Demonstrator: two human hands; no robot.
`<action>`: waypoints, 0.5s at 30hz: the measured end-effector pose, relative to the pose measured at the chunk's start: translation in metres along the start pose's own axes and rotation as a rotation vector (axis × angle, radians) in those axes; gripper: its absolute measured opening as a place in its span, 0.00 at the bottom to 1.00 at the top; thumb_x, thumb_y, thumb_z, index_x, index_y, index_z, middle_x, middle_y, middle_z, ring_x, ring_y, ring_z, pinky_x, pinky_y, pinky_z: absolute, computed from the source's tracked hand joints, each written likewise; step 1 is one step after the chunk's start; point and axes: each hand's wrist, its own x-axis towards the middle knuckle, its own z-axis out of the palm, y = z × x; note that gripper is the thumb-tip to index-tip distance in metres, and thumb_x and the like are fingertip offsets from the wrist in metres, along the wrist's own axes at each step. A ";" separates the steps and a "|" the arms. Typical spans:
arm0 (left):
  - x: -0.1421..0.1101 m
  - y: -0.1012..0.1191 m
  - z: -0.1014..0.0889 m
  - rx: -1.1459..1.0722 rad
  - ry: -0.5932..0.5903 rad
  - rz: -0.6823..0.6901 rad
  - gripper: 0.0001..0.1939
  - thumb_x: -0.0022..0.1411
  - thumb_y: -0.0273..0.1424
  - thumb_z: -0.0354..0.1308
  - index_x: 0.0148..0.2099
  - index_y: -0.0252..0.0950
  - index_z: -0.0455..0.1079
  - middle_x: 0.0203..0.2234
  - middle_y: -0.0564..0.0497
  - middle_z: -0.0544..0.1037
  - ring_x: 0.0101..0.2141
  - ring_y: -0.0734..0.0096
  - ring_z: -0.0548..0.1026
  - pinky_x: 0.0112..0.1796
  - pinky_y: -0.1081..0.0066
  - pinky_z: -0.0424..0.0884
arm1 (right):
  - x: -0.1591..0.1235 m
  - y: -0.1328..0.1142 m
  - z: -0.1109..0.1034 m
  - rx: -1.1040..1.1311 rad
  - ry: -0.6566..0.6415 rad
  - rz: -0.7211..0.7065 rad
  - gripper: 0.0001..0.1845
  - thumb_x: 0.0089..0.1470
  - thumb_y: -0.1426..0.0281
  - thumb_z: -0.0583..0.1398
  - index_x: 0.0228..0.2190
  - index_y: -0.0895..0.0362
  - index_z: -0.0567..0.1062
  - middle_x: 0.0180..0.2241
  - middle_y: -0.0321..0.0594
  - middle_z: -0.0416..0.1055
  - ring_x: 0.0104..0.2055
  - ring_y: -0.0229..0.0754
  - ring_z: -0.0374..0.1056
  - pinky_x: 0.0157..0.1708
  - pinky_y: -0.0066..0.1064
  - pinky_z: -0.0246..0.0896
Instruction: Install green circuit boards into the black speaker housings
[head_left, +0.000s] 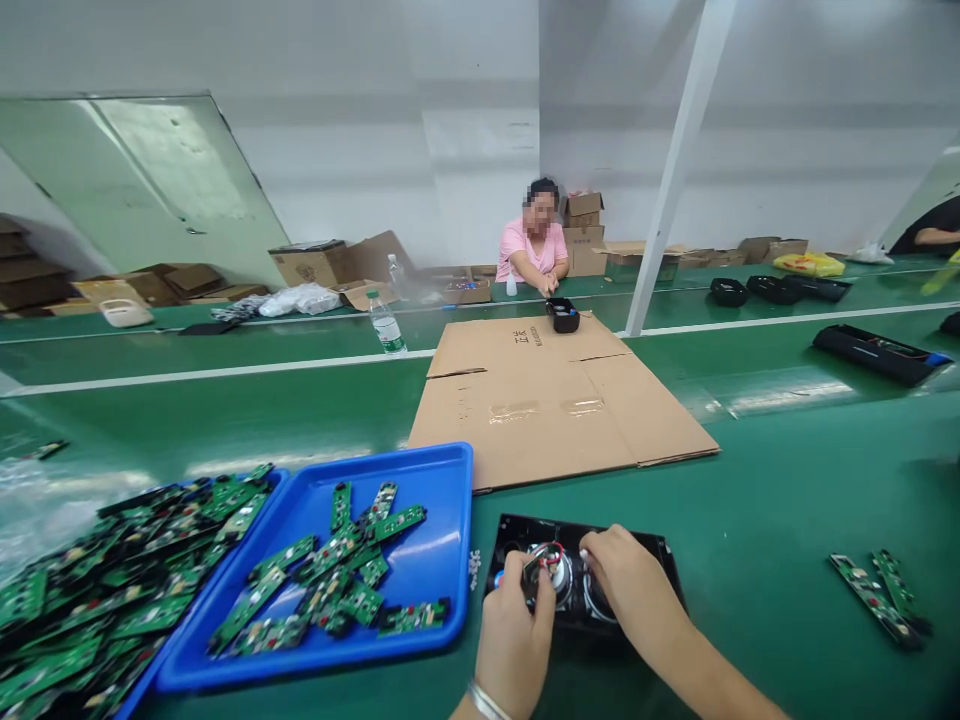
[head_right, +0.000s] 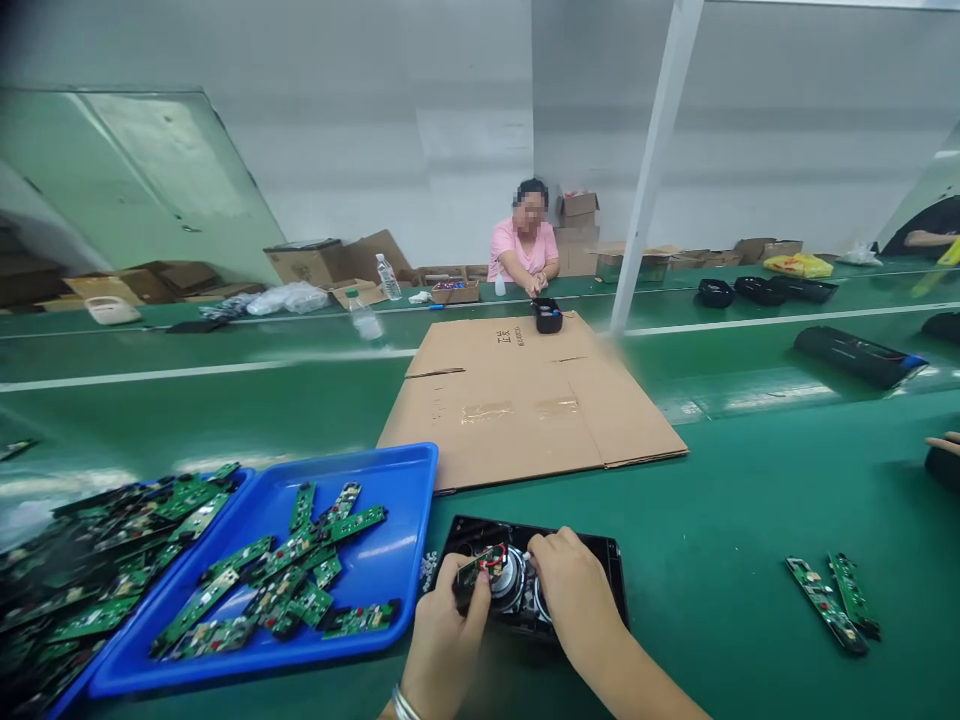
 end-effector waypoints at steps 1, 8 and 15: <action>0.000 -0.001 0.001 0.011 -0.002 -0.001 0.08 0.63 0.35 0.45 0.34 0.42 0.63 0.20 0.52 0.77 0.21 0.63 0.75 0.23 0.70 0.66 | 0.000 0.000 -0.003 0.026 -0.010 0.023 0.13 0.60 0.77 0.49 0.29 0.55 0.70 0.26 0.38 0.71 0.31 0.42 0.67 0.29 0.29 0.60; 0.000 0.001 0.001 0.019 -0.046 -0.066 0.09 0.63 0.37 0.44 0.34 0.42 0.62 0.22 0.50 0.78 0.22 0.62 0.76 0.24 0.69 0.67 | -0.003 -0.017 -0.026 0.525 -0.089 0.028 0.11 0.62 0.75 0.51 0.34 0.53 0.72 0.32 0.35 0.73 0.33 0.38 0.69 0.35 0.27 0.63; -0.001 0.004 0.000 0.049 -0.038 -0.041 0.09 0.62 0.36 0.44 0.33 0.42 0.61 0.19 0.51 0.76 0.21 0.63 0.75 0.22 0.70 0.67 | -0.006 -0.014 -0.013 0.435 0.030 -0.114 0.11 0.60 0.77 0.52 0.34 0.56 0.74 0.31 0.39 0.71 0.36 0.42 0.65 0.34 0.31 0.63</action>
